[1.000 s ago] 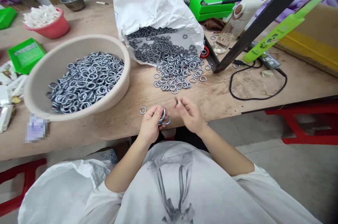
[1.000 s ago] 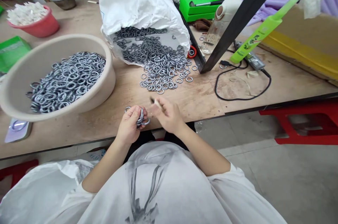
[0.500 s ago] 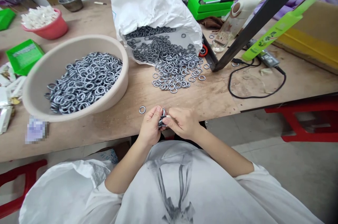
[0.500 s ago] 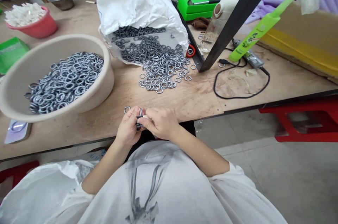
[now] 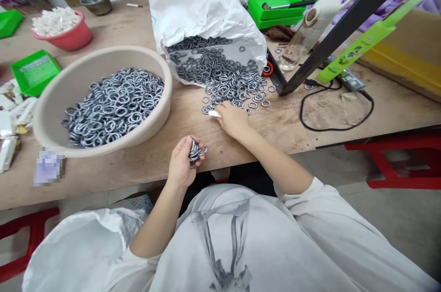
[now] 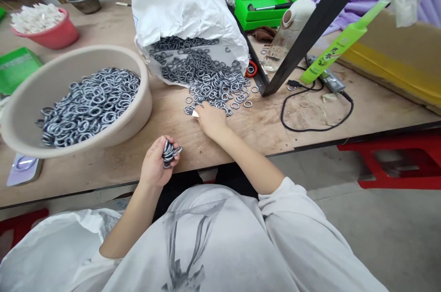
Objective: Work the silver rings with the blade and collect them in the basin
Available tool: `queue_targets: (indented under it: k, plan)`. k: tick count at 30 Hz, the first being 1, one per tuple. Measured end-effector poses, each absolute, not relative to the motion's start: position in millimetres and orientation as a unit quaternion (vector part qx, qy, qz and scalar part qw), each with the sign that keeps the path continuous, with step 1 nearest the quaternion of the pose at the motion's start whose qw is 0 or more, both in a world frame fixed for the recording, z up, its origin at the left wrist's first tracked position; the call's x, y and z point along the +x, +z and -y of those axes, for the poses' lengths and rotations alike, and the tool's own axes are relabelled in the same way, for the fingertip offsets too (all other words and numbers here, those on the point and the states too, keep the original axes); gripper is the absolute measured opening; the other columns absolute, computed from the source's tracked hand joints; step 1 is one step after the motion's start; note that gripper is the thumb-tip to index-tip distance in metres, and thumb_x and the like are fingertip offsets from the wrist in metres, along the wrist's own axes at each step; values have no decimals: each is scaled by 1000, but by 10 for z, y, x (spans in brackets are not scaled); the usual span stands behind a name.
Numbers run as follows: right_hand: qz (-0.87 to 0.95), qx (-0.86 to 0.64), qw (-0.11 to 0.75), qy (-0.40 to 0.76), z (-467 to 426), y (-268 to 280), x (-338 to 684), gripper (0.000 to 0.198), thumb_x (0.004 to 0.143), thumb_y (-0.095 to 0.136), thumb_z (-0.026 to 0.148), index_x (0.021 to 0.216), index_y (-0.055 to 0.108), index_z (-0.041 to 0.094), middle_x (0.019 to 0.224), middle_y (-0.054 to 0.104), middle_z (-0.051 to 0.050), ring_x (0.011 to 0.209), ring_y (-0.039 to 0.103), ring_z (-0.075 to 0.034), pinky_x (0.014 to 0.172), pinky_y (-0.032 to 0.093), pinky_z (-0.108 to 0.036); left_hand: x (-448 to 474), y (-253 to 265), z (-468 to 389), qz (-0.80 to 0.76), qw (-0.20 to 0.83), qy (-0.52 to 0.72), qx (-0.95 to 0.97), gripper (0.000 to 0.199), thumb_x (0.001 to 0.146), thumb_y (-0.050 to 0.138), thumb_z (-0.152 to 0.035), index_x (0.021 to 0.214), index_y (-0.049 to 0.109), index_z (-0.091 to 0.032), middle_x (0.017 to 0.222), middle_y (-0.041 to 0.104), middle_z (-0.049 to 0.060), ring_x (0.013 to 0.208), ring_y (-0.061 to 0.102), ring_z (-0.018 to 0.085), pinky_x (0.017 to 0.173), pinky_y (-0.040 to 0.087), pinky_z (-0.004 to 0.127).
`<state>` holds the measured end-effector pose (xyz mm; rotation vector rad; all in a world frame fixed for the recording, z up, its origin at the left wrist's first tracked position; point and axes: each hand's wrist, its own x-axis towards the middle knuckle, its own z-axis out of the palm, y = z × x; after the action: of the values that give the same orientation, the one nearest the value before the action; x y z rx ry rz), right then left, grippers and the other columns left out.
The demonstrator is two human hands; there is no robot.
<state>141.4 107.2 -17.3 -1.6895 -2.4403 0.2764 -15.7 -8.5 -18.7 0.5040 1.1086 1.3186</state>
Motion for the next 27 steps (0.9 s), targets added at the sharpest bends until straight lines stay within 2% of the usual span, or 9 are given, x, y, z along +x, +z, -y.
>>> queue_targets:
  k: [4, 6, 11, 14, 18, 22, 27]
  plan:
    - [793, -563, 169, 164, -994, -118, 1597, 21, 94, 58, 38, 91, 70, 21, 96, 67, -6, 85, 60, -21, 66, 33, -29, -126, -233, 3, -505, 596, 576, 244, 46, 72, 75, -58, 70, 53, -17, 68, 60, -1, 45, 52, 7, 33, 27, 16]
    - [783, -542, 210, 222, -877, -90, 1705, 21, 92, 61, 36, 81, 68, 19, 84, 65, -3, 77, 56, -18, 65, 31, -28, -76, -263, -33, -521, 571, 561, 295, 46, 73, 74, -59, 70, 55, -17, 67, 59, -1, 46, 52, 7, 36, 30, 16]
    - [754, -495, 262, 344, -553, -52, 1803, 27, 88, 64, 41, 72, 61, 19, 68, 56, 2, 66, 48, -13, 61, 30, -26, 82, -270, -60, -530, 524, 482, 461, 34, 76, 76, -47, 93, 69, -18, 75, 65, 0, 60, 55, 9, 55, 46, 20]
    - [700, -466, 325, 433, -479, -78, 1766, 21, 86, 65, 39, 83, 60, 19, 76, 58, 2, 70, 51, -13, 65, 37, -25, 136, -235, -54, -515, 519, 454, 509, 32, 84, 68, -48, 88, 69, -17, 68, 63, -1, 56, 52, 9, 55, 44, 21]
    - [593, -424, 427, 535, -468, -151, 1691, 25, 82, 67, 39, 95, 56, 20, 86, 60, 1, 79, 57, -13, 76, 46, -27, 176, -227, -64, -501, 583, 472, 431, 39, 81, 69, -53, 75, 61, -16, 61, 57, -2, 46, 46, 6, 43, 32, 19]
    - [568, -420, 426, 565, -441, -219, 1640, 30, 83, 68, 45, 97, 60, 20, 89, 66, -1, 78, 61, -14, 76, 50, -29, 200, -253, -85, -487, 612, 517, 348, 41, 76, 73, -54, 76, 58, -17, 65, 57, -3, 43, 46, 5, 36, 25, 17]
    - [562, -426, 420, 572, -470, -252, 1603, 25, 78, 71, 36, 93, 63, 18, 89, 68, -2, 81, 63, -15, 77, 51, -29, 147, -241, -102, -509, 602, 493, 368, 41, 74, 76, -52, 74, 56, -16, 64, 59, -3, 43, 48, 4, 36, 26, 16]
